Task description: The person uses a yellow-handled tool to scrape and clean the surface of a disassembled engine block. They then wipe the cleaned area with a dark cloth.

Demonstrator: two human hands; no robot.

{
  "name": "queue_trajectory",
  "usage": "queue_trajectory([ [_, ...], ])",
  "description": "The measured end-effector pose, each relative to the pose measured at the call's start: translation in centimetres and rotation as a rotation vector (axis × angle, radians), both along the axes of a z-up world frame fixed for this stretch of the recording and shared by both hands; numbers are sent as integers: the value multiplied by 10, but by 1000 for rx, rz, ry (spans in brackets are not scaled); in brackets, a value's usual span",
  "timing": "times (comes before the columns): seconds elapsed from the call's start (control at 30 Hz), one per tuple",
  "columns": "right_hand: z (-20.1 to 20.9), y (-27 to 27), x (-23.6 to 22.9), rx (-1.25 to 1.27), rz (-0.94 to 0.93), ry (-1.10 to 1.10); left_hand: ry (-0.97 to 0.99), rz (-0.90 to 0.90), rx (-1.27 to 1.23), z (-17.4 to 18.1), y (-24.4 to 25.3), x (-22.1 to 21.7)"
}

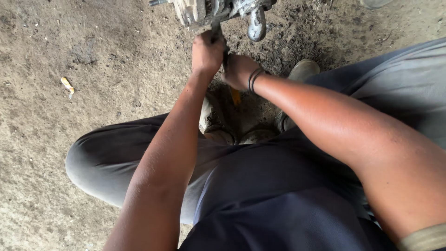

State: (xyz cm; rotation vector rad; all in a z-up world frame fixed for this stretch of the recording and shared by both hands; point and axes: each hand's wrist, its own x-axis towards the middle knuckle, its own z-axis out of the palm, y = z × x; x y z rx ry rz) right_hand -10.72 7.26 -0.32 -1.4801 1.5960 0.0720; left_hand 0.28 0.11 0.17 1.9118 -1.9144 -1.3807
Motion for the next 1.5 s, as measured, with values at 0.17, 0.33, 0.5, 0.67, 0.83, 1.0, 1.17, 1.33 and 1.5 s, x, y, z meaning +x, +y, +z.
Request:
queue_trajectory([
  [0.17, -4, 9, 1, -62, 46, -11, -30, -29, -90, -7, -4, 0],
  [0.33, -6, 3, 0, -32, 92, -25, 66, 112, 84, -19, -12, -3],
  [0.5, -5, 4, 1, -123, -21, -135, 22, -12, -89, -23, -13, 1],
  [0.67, 7, -1, 1, 53, 1, -73, -33, -62, -125, -23, -12, 1],
  [0.83, 8, -2, -6, -15, -71, -17, 194, -49, -125, -14, -9, -2],
  [1.0, 19, -4, -11, -47, -104, -34, 90, -73, -198, 10, -6, -11],
  [1.17, 30, -3, -8, -51, -66, -41, 85, -83, -264, 26, -4, -8],
  [1.33, 46, 0, -6, -77, -78, -85, 158, -21, -296, 38, 2, -1],
  [1.5, 67, 2, -2, -180, -96, -119, 214, 65, -385, 52, 0, 8],
])
